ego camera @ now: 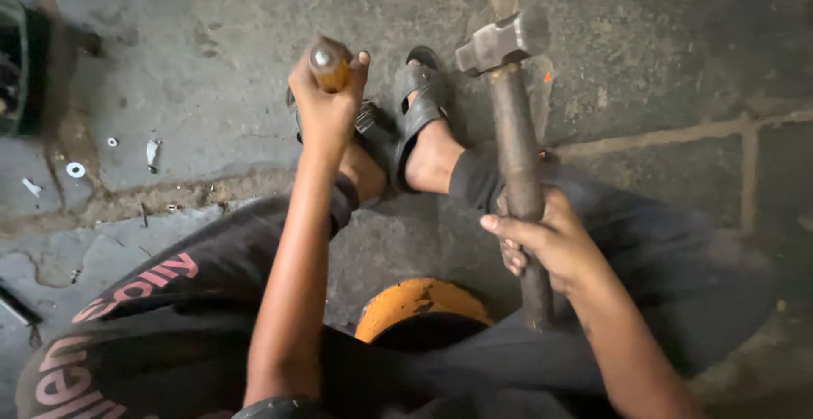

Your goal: The person sits on the floor and repeatedly strikes a small metal part with a hammer while holding it with a punch. The person adjusts the part and hammer several times during the process.

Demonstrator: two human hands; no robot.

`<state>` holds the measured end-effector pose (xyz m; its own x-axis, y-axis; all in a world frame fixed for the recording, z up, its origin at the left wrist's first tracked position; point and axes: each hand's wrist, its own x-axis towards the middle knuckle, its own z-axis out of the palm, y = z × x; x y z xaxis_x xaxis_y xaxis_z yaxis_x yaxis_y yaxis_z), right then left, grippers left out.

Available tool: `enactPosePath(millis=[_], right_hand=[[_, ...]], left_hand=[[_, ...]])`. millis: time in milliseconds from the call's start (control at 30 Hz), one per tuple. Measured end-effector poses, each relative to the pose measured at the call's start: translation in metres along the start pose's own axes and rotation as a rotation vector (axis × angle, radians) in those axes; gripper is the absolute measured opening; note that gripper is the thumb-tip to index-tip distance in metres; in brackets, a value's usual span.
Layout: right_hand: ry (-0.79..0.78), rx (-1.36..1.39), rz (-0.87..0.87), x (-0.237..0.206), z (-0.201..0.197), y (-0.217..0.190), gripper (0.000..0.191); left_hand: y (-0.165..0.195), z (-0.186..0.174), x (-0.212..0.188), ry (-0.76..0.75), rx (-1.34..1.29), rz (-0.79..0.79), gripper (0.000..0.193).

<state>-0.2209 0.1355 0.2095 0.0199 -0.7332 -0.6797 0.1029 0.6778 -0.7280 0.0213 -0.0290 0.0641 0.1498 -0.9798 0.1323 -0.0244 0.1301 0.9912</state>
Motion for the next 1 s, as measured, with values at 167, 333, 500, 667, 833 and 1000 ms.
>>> enactPosePath(millis=[167, 333, 500, 667, 833, 1000], right_hand=[[0.133, -0.086, -0.186, -0.021, -0.032, -0.002, 0.024], [0.231, -0.137, -0.279, -0.029, -0.070, 0.002, 0.021], [0.163, 0.050, -0.212, -0.030, -0.105, 0.019, 0.025], [-0.255, 0.580, -0.109, -0.026, -0.124, 0.028, 0.030], [-0.325, 0.682, -0.086, -0.028, -0.129, 0.028, 0.032], [-0.296, 0.768, -0.053, -0.041, -0.130, 0.031, 0.024]], left_hand=[[0.008, 0.016, 0.018, -0.219, 0.582, 0.187, 0.024], [-0.067, 0.043, -0.023, -0.778, 1.473, 0.216, 0.024], [-0.141, 0.053, -0.037, -0.962, 1.599, 0.166, 0.034], [-0.154, 0.054, -0.010, -0.998, 1.752, 0.388, 0.021], [-0.131, 0.047, 0.001, -1.202, 1.539, 0.520, 0.014], [-0.122, 0.041, 0.027, -1.411, 1.256, 0.021, 0.042]])
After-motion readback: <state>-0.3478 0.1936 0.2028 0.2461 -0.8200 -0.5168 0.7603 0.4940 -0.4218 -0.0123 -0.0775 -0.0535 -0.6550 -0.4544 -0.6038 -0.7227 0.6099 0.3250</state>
